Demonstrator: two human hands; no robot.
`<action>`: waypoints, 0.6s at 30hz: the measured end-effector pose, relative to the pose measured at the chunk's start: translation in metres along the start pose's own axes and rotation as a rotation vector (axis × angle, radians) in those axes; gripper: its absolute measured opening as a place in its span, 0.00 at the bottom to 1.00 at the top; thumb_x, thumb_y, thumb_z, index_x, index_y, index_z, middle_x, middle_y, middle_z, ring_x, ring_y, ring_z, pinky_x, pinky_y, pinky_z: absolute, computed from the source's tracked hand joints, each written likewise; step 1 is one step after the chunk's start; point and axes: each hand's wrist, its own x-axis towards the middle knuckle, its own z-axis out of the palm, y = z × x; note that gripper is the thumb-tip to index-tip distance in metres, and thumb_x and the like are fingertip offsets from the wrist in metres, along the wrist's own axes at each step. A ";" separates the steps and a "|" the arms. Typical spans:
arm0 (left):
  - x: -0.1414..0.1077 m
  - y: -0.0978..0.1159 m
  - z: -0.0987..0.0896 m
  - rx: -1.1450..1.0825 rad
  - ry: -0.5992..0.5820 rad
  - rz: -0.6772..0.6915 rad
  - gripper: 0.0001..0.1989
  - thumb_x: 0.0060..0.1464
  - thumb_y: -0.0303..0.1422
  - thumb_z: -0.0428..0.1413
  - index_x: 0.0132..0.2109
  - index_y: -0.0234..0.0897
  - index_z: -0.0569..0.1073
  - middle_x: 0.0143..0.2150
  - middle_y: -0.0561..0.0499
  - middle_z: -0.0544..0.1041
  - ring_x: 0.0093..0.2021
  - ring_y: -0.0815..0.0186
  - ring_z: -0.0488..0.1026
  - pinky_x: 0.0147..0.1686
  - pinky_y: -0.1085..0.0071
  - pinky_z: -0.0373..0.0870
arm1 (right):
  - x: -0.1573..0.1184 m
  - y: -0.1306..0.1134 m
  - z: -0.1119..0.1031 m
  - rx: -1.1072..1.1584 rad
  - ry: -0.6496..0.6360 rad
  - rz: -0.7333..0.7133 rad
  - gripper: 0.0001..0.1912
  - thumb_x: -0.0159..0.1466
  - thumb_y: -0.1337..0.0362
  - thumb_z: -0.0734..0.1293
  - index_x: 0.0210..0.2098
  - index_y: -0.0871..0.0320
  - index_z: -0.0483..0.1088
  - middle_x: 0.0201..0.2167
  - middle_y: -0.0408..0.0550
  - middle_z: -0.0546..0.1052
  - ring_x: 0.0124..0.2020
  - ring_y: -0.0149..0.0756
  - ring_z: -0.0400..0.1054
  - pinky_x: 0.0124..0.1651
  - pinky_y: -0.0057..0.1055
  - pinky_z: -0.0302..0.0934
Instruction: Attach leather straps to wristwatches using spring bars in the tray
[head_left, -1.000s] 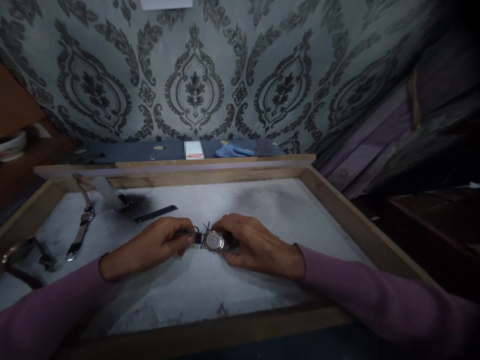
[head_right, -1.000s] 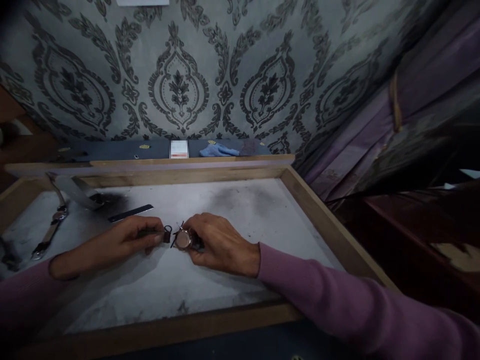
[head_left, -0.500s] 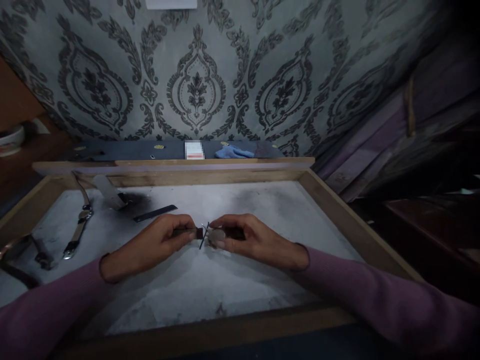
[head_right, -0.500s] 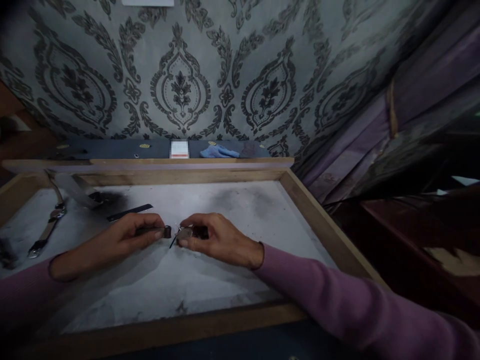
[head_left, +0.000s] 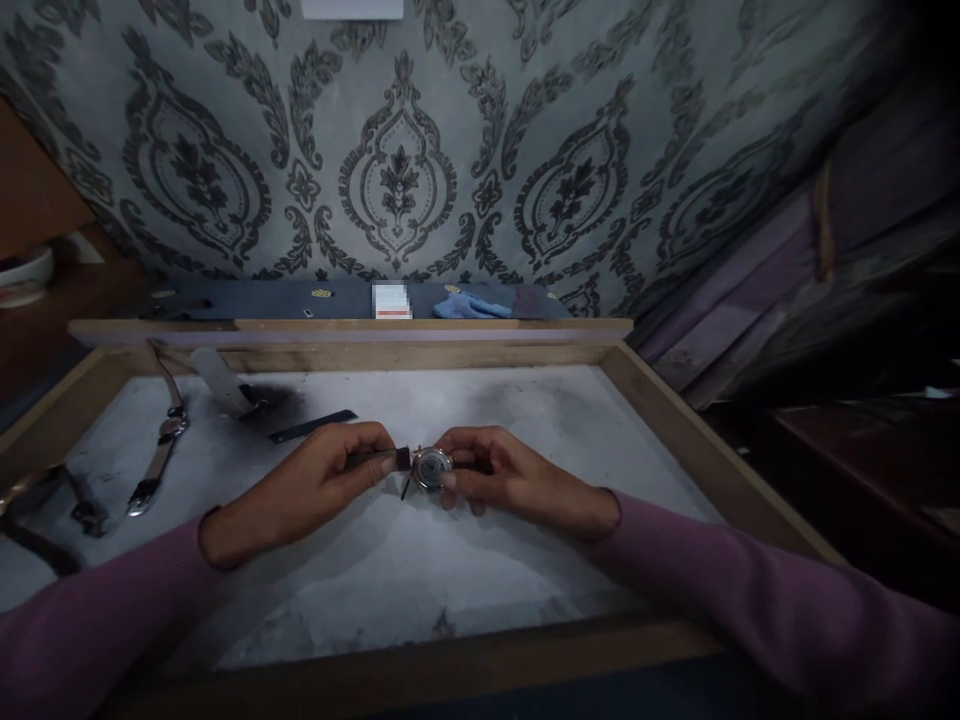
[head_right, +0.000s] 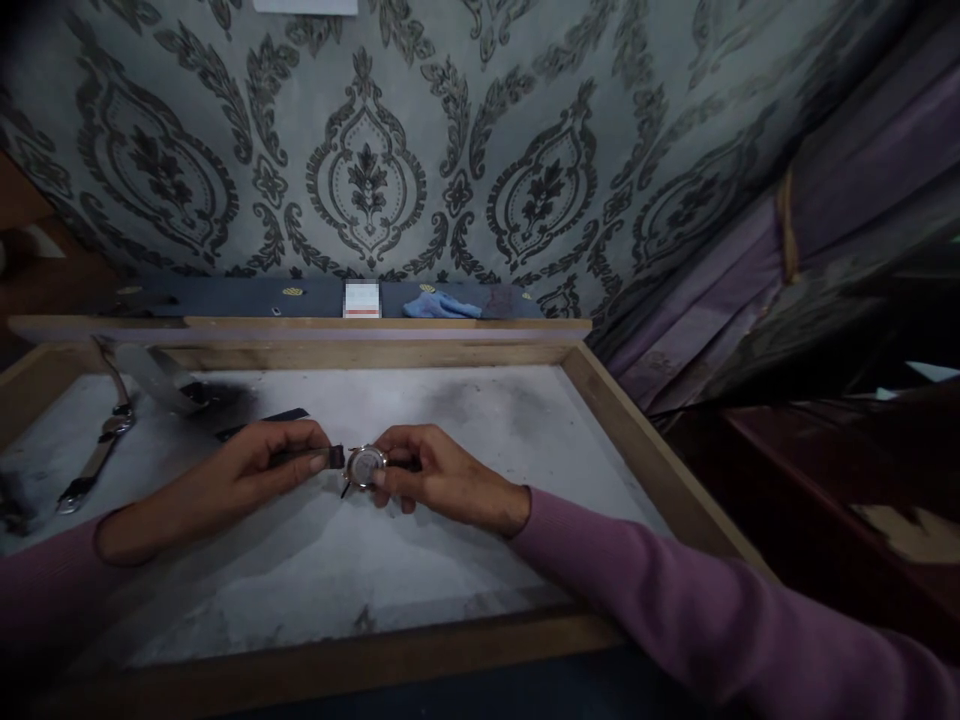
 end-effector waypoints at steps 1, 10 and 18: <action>0.000 0.001 0.000 0.003 0.002 -0.004 0.14 0.59 0.39 0.47 0.36 0.34 0.71 0.30 0.53 0.69 0.30 0.67 0.64 0.30 0.72 0.61 | 0.000 0.001 0.000 -0.023 0.007 0.010 0.15 0.60 0.57 0.69 0.38 0.63 0.69 0.28 0.45 0.74 0.29 0.28 0.65 0.25 0.22 0.55; 0.001 0.000 0.000 -0.018 -0.007 -0.002 0.14 0.60 0.39 0.47 0.35 0.34 0.71 0.30 0.52 0.69 0.30 0.67 0.63 0.30 0.72 0.60 | 0.001 0.002 0.000 -0.064 0.031 0.001 0.13 0.61 0.57 0.69 0.35 0.62 0.68 0.25 0.45 0.74 0.23 0.25 0.60 0.21 0.22 0.48; 0.001 -0.001 0.001 -0.020 -0.038 -0.020 0.14 0.60 0.38 0.47 0.37 0.33 0.72 0.31 0.52 0.70 0.31 0.67 0.64 0.31 0.71 0.61 | 0.002 0.003 0.000 -0.069 0.031 0.007 0.15 0.61 0.56 0.69 0.36 0.63 0.69 0.26 0.46 0.75 0.24 0.24 0.61 0.21 0.22 0.49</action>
